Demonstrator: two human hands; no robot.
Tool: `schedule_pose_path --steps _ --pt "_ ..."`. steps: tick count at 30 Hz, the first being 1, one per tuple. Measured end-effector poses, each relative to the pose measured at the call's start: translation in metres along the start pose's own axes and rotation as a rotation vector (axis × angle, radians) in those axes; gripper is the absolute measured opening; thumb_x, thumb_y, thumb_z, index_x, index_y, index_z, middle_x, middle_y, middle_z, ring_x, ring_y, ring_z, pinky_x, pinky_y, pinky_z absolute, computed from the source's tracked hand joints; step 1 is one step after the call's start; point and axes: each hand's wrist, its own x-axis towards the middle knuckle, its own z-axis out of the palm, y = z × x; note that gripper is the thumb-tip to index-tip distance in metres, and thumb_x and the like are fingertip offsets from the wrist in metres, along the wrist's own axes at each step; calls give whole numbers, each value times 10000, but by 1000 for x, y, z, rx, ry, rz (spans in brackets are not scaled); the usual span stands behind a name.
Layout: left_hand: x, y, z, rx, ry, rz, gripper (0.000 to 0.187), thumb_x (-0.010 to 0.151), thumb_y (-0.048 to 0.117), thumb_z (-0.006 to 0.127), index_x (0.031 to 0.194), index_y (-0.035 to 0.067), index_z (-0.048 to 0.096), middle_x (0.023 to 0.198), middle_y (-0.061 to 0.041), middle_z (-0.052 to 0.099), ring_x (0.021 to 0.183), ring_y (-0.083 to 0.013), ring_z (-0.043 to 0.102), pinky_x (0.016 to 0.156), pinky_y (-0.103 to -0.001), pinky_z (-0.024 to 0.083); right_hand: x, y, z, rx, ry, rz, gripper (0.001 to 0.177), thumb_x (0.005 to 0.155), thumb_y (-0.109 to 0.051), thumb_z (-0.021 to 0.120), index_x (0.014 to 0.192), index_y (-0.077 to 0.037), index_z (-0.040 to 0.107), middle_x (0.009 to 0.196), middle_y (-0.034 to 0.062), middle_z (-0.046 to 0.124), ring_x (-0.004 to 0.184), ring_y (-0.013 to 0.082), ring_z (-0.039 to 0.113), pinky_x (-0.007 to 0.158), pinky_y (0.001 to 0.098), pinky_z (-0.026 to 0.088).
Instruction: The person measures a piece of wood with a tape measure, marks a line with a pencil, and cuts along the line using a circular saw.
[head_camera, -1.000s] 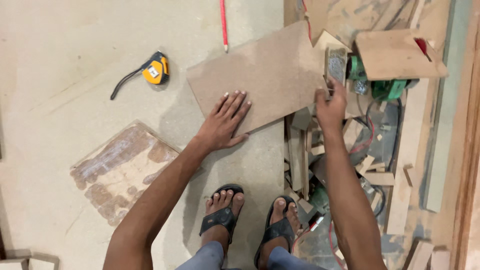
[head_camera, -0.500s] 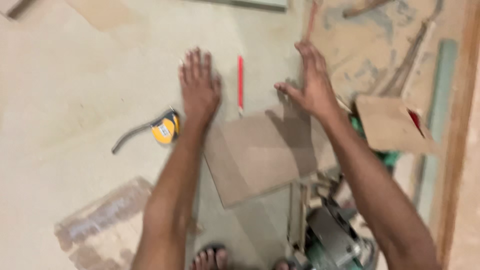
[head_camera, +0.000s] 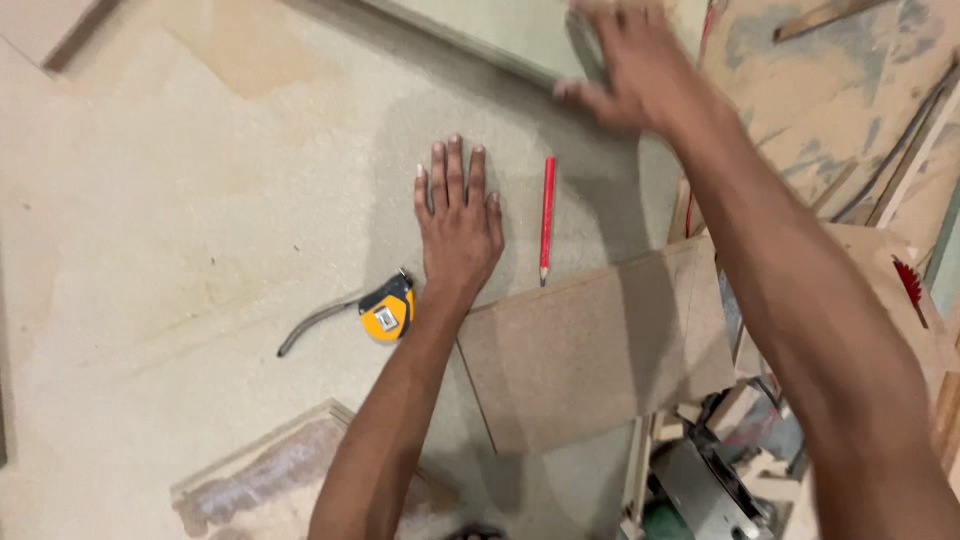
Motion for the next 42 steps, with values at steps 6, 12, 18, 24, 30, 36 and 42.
schedule_pose_path --steps 6,12,18,24,30,36,42 --pt "-8 -11 8 -112 84 -4 576 1036 248 514 1581 86 426 1651 -158 362 1559 -336 310 1264 -514 136 -138 -101 -29 879 -199 336 815 1031 -674 376 1557 -52 421 1602 175 448 1450 287 413 1159 436 316" --pt "-34 -6 -34 -1841 -155 -208 797 991 689 471 1560 146 338 1299 -199 720 1159 -280 708 1009 -436 540 -211 -189 -37 1609 -193 256 800 976 -623 444 1530 -46 426 1455 152 561 1291 219 567 1048 381 511" --pt "-53 29 -111 -1886 -9 -273 751 922 668 648 1170 -38 595 909 -189 692 779 -254 720 724 -391 624 -244 -260 -60 1505 -18 53 868 1045 -687 332 1570 -4 441 1197 195 590 1038 224 601 978 402 591" --pt "-75 36 -139 -1723 12 -388 777 823 731 646 1071 -5 677 895 -108 688 777 -187 731 679 -370 661 -260 -278 -58 1464 70 -147 878 1087 -666 353 1658 -15 207 1471 119 520 1298 197 604 1058 399 525" --pt "-86 50 -148 -1833 -28 -349 818 787 699 648 1218 5 606 990 -115 711 910 -195 742 812 -372 646 -276 -269 -41 1658 53 -91 793 1100 -568 401 1642 8 336 1264 161 591 1050 222 624 917 425 602" --pt "-98 56 -152 -1779 -70 -252 860 853 697 649 1274 -50 593 1003 -137 701 910 -216 736 792 -389 649 -288 -270 -36 1581 106 -59 772 1088 -558 430 1613 -3 314 1328 164 617 1123 229 651 981 422 625" --pt "-131 57 -171 -1771 -276 -135 829 915 652 697 1364 -36 584 1086 -75 668 989 -162 657 829 -316 582 -329 -255 -50 965 411 92 635 1046 -402 584 1571 -116 371 1507 157 542 1283 274 597 1053 424 573"
